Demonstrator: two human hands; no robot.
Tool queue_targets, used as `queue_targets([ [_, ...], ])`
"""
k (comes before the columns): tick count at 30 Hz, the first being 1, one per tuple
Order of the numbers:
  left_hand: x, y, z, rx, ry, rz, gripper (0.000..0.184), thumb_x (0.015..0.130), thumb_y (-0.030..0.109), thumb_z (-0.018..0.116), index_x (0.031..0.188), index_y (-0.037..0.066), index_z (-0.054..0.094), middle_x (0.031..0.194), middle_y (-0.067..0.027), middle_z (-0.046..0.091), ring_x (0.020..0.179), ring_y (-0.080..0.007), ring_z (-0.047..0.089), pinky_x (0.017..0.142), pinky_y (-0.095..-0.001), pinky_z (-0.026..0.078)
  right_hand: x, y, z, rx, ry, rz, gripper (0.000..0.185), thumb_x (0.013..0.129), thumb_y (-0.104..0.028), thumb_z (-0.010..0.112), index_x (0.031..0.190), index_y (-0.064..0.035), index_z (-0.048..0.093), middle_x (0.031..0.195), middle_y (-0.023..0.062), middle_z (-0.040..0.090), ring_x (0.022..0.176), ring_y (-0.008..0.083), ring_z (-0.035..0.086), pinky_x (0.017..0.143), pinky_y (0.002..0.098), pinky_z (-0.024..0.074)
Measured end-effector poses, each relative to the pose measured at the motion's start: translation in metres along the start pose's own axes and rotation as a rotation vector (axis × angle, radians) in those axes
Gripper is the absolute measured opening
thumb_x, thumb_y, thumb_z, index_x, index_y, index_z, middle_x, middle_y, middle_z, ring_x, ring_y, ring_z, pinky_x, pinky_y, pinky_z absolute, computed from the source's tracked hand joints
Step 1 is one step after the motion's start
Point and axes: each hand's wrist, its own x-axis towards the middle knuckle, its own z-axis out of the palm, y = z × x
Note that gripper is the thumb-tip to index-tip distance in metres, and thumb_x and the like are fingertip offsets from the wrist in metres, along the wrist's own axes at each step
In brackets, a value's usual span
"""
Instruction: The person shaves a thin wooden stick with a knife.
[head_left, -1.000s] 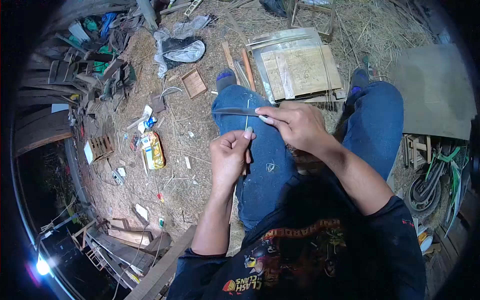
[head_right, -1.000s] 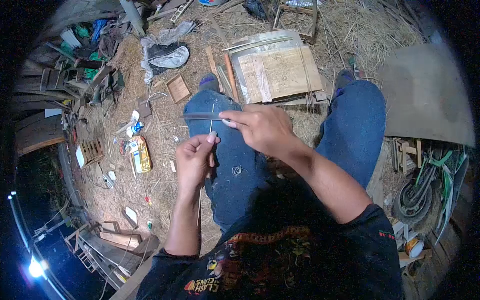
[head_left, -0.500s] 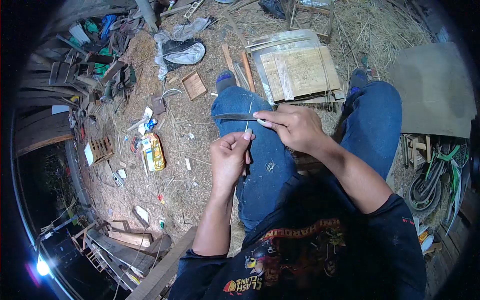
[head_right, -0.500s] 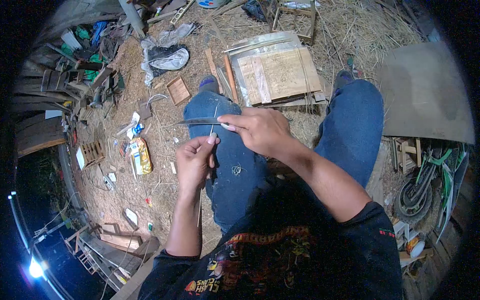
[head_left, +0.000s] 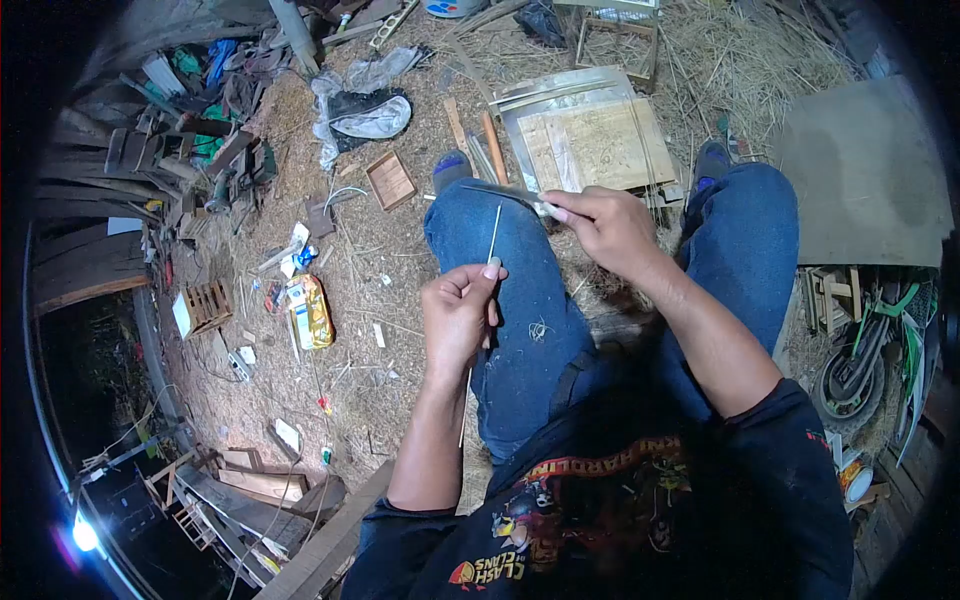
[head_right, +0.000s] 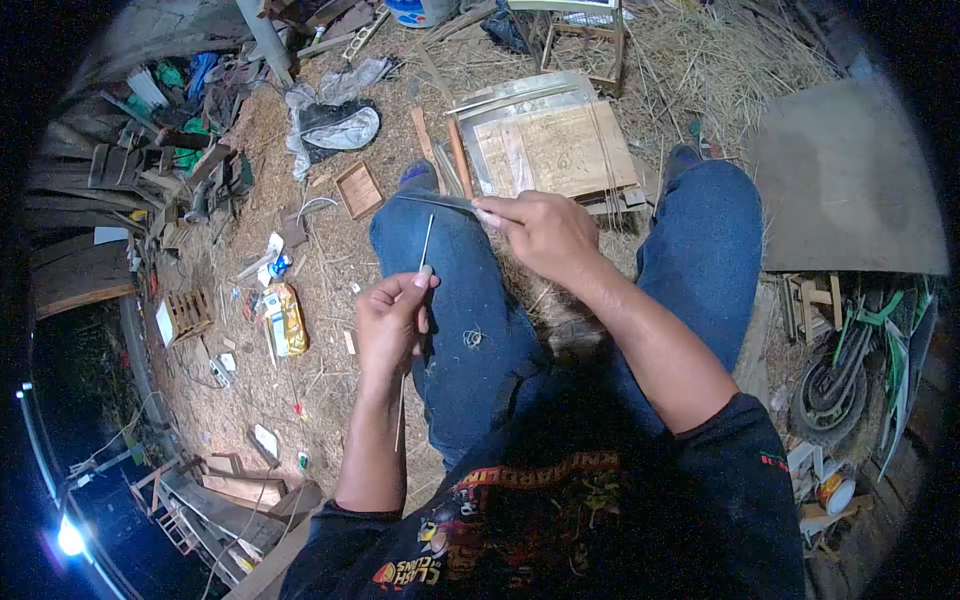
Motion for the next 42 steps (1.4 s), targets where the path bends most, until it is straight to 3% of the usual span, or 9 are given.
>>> queue_targets([
  [4,0.002,-0.002,-0.004,0.022,-0.002,0.007,0.029,0.100,0.026,0.063,0.092,-0.001,0.072,0.050,0.0002,0.052,0.034,-0.0065,0.038,0.032,-0.0238,0.025,-0.010,-0.022,-0.003,0.098,0.000,-0.137,0.023,0.091,-0.029,0.068,0.112,-0.0294,0.077,0.071,0.0068,0.064,0.066,0.0256,0.066,0.058,0.0388,0.0513],
  [12,0.005,0.002,-0.010,0.020,-0.057,-0.018,0.032,0.102,0.027,0.059,0.092,-0.002,0.069,0.048,-0.0002,0.050,0.032,-0.0075,0.037,0.032,-0.0240,0.024,-0.011,-0.031,0.007,0.048,-0.101,-0.162,0.024,0.090,-0.029,0.068,0.113,-0.0297,0.076,0.073,0.0073,0.064,0.067,0.0275,0.067,0.060,0.0417,0.0529],
  [14,0.007,0.000,-0.013,-0.010,-0.071,-0.033,0.032,0.102,0.027,0.059,0.091,-0.002,0.069,0.048,-0.0002,0.050,0.031,-0.0077,0.036,0.032,-0.0241,0.024,-0.007,-0.027,0.012,0.107,-0.030,-0.213,0.026,0.089,-0.021,0.070,0.114,-0.0244,0.076,0.066,0.0067,0.059,0.062,0.0252,0.062,0.056,0.0383,0.0482],
  [18,0.007,0.001,-0.015,-0.055,-0.092,-0.046,0.031,0.102,0.026,0.059,0.091,-0.002,0.068,0.048,-0.0004,0.050,0.030,-0.0079,0.035,0.032,-0.0243,0.023,-0.001,-0.017,0.011,0.118,-0.017,-0.182,0.027,0.089,-0.020,0.069,0.115,-0.0236,0.076,0.069,0.0075,0.062,0.065,0.0248,0.064,0.059,0.0370,0.0494],
  [20,0.006,0.002,-0.015,-0.059,-0.102,-0.047,0.031,0.102,0.026,0.060,0.091,-0.002,0.068,0.048,-0.0004,0.050,0.030,-0.0078,0.035,0.032,-0.0242,0.024,0.006,-0.008,0.006,0.095,-0.015,-0.022,0.028,0.090,-0.019,0.069,0.116,-0.0229,0.076,0.072,0.0083,0.065,0.067,0.0234,0.065,0.061,0.0353,0.0503],
  [27,0.006,0.004,-0.019,-0.085,-0.134,-0.071,0.032,0.104,0.023,0.054,0.094,-0.004,0.067,0.050,-0.0013,0.051,0.032,-0.0073,0.037,0.032,-0.0235,0.026,-0.010,-0.027,0.006,0.066,-0.091,-0.214,0.024,0.091,-0.029,0.068,0.114,-0.0291,0.076,0.069,0.0057,0.062,0.065,0.0256,0.065,0.060,0.0399,0.0518],
  [35,0.008,0.001,-0.025,-0.175,-0.190,-0.092,0.031,0.105,0.023,0.053,0.094,-0.003,0.065,0.049,-0.0010,0.050,0.031,-0.0068,0.036,0.032,-0.0225,0.028,0.003,-0.016,0.009,0.092,-0.050,-0.118,0.024,0.093,-0.028,0.066,0.114,-0.0286,0.076,0.075,0.0076,0.066,0.068,0.0266,0.066,0.062,0.0394,0.0523],
  [39,0.004,0.002,-0.020,-0.182,-0.143,-0.077,0.029,0.102,0.022,0.058,0.092,-0.003,0.067,0.051,-0.0012,0.053,0.032,-0.0065,0.037,0.032,-0.0224,0.027,0.001,-0.018,0.002,0.149,-0.010,-0.072,0.027,0.090,-0.017,0.068,0.115,-0.0219,0.076,0.076,0.0089,0.068,0.066,0.0226,0.066,0.060,0.0352,0.0504],
  [42,0.001,0.002,-0.013,-0.106,-0.074,-0.062,0.027,0.100,0.022,0.062,0.089,-0.002,0.068,0.053,-0.0014,0.056,0.032,-0.0061,0.038,0.032,-0.0223,0.027,-0.010,-0.029,0.006,0.130,-0.024,-0.188,0.023,0.092,-0.028,0.067,0.113,-0.0278,0.077,0.071,0.0069,0.062,0.066,0.0268,0.065,0.059,0.0406,0.0509],
])
